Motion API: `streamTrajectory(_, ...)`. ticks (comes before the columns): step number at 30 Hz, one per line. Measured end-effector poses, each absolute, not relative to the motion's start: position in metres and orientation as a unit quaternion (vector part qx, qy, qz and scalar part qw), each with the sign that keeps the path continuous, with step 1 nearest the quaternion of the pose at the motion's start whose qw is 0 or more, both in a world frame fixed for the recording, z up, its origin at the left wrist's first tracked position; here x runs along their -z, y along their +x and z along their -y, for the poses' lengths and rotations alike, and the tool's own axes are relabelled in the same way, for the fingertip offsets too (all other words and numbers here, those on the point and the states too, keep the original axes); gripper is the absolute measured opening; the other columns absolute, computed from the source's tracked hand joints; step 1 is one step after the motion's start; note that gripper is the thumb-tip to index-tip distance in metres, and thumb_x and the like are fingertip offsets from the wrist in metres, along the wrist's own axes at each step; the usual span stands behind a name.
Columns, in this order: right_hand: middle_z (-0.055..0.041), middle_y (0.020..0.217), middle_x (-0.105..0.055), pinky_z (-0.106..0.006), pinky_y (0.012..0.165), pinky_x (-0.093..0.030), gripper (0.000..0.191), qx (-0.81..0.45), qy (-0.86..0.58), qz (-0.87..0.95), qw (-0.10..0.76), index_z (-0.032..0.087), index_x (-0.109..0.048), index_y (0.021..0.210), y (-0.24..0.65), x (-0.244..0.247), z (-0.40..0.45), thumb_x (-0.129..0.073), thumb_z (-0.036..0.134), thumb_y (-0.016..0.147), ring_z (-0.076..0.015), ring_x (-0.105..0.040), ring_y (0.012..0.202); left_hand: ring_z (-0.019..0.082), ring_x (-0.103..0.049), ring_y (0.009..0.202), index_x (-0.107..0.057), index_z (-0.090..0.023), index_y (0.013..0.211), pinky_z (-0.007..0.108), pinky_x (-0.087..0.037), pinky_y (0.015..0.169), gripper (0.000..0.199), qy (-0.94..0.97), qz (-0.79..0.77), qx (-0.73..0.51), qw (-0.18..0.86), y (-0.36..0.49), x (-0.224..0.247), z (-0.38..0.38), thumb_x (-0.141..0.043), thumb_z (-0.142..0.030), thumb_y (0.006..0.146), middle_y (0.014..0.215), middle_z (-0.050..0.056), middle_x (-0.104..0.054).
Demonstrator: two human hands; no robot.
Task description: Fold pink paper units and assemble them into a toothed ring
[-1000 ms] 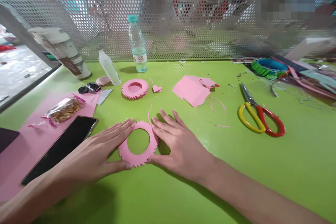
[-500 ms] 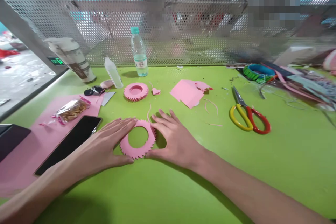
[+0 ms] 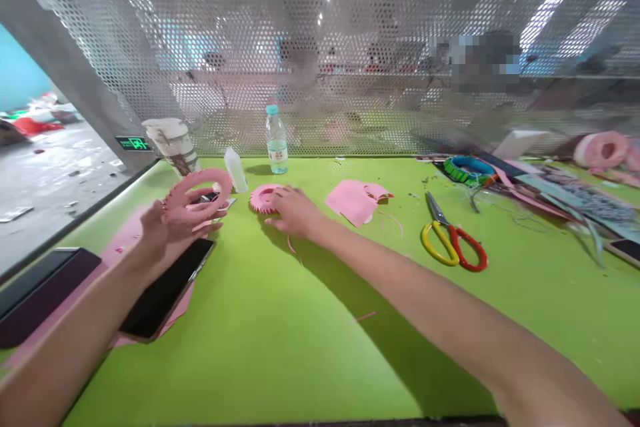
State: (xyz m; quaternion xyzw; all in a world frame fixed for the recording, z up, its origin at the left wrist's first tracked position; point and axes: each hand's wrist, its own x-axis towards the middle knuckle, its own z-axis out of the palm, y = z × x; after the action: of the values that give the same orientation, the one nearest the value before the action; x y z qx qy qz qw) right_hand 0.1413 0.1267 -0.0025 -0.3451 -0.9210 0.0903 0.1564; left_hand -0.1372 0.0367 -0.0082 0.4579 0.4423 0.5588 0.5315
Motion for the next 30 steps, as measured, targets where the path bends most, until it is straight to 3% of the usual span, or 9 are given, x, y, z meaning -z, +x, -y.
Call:
streamTrajectory(5,-0.0157,0.117,-0.077,-0.043,0.107,-0.040,0.010,-0.081,-0.336,0.931,0.117,0.015,-0.075,0.102,0.112,0.004,-0.142,-0.068,0.020,0.098,-0.0309,-0.067,0.116,0.042,-0.070,0.127,-0.064,-0.018,0.133,0.060,-0.056,0.109,0.090,0.398,-0.441,-0.614,0.520,-0.139,0.013,-0.045,-0.072,-0.084,0.073,0.124,0.017,-0.077)
streamTrajectory(9,-0.0075,0.099,-0.077,-0.037,0.098,-0.039,0.008,-0.085,-0.314,0.940,0.104,0.018,-0.069,0.085,0.120,0.001,-0.105,-0.070,0.019,0.093,-0.0239,-0.067,0.095,0.042,-0.070,0.124,-0.066,-0.017,0.131,0.055,-0.060,0.100,0.093,0.397,-0.447,-0.607,0.524,-0.136,0.013,-0.045,-0.078,-0.083,0.066,0.121,0.017,-0.077)
streamTrajectory(12,-0.0047,0.090,-0.075,-0.037,0.097,-0.039,0.013,-0.089,-0.287,0.949,0.092,0.018,-0.067,0.078,0.134,-0.002,-0.059,-0.071,0.017,0.090,-0.0218,-0.066,0.089,0.039,-0.069,0.126,-0.065,-0.021,0.138,0.051,-0.059,0.101,0.084,0.430,-0.438,-0.624,0.482,-0.127,0.013,-0.038,-0.077,-0.076,0.076,0.130,0.016,-0.075)
streamTrajectory(17,-0.0076,0.106,-0.077,-0.042,0.102,-0.040,0.004,-0.084,-0.262,0.957,0.092,0.020,-0.074,0.098,0.160,-0.003,-0.001,-0.071,0.022,0.096,-0.0258,-0.066,0.105,0.039,-0.064,0.133,-0.061,-0.025,0.147,0.047,-0.057,0.103,0.081,0.528,-0.434,-0.567,0.460,-0.107,0.005,-0.018,-0.071,-0.075,0.085,0.141,0.016,-0.070)
streamTrajectory(19,-0.0079,0.110,-0.077,-0.045,0.106,-0.041,0.011,-0.098,-0.257,0.956,0.101,0.020,-0.075,0.101,0.168,0.000,0.007,-0.077,0.030,0.095,-0.0275,-0.067,0.109,0.038,-0.061,0.139,-0.058,-0.027,0.149,0.047,-0.055,0.105,0.079,0.568,-0.434,-0.537,0.449,-0.100,0.001,-0.012,-0.066,-0.077,0.088,0.146,0.014,-0.068)
streamTrajectory(24,-0.0095,0.119,-0.078,-0.050,0.111,-0.044,0.030,-0.142,-0.233,0.945,0.180,0.020,-0.075,0.110,0.185,0.011,0.003,-0.082,0.043,0.093,-0.0298,-0.067,0.116,0.042,-0.057,0.142,-0.050,-0.022,0.155,0.052,-0.051,0.113,0.092,0.652,-0.448,-0.462,0.401,-0.098,-0.001,-0.005,-0.065,-0.081,0.085,0.150,0.019,-0.063)
streamTrajectory(27,-0.0079,0.112,-0.080,-0.052,0.111,-0.047,0.024,-0.205,-0.243,0.897,0.308,0.021,-0.074,0.112,0.198,0.017,-0.005,-0.073,0.042,0.101,-0.0271,-0.071,0.110,0.041,-0.053,0.145,-0.045,-0.027,0.160,0.053,-0.045,0.120,0.094,0.712,-0.459,-0.409,0.340,-0.099,0.000,0.001,-0.070,-0.078,0.084,0.158,0.017,-0.057)
streamTrajectory(28,-0.0064,0.103,-0.080,-0.049,0.102,-0.053,0.017,-0.222,-0.267,0.863,0.368,0.022,-0.074,0.107,0.203,0.018,-0.008,-0.063,0.036,0.106,-0.0249,-0.072,0.101,0.042,-0.053,0.146,-0.043,-0.029,0.161,0.053,-0.043,0.121,0.096,0.731,-0.465,-0.387,0.315,-0.098,0.000,0.004,-0.073,-0.076,0.083,0.160,0.016,-0.055)
streamTrajectory(30,-0.0049,0.094,-0.078,-0.040,0.080,-0.057,0.026,-0.254,-0.351,0.794,0.427,0.024,-0.072,0.098,0.211,0.019,-0.015,-0.050,0.029,0.111,-0.0224,-0.072,0.089,0.043,-0.054,0.145,-0.044,-0.030,0.161,0.055,-0.043,0.122,0.099,0.765,-0.483,-0.332,0.267,-0.094,-0.001,0.010,-0.081,-0.070,0.078,0.161,0.014,-0.055)
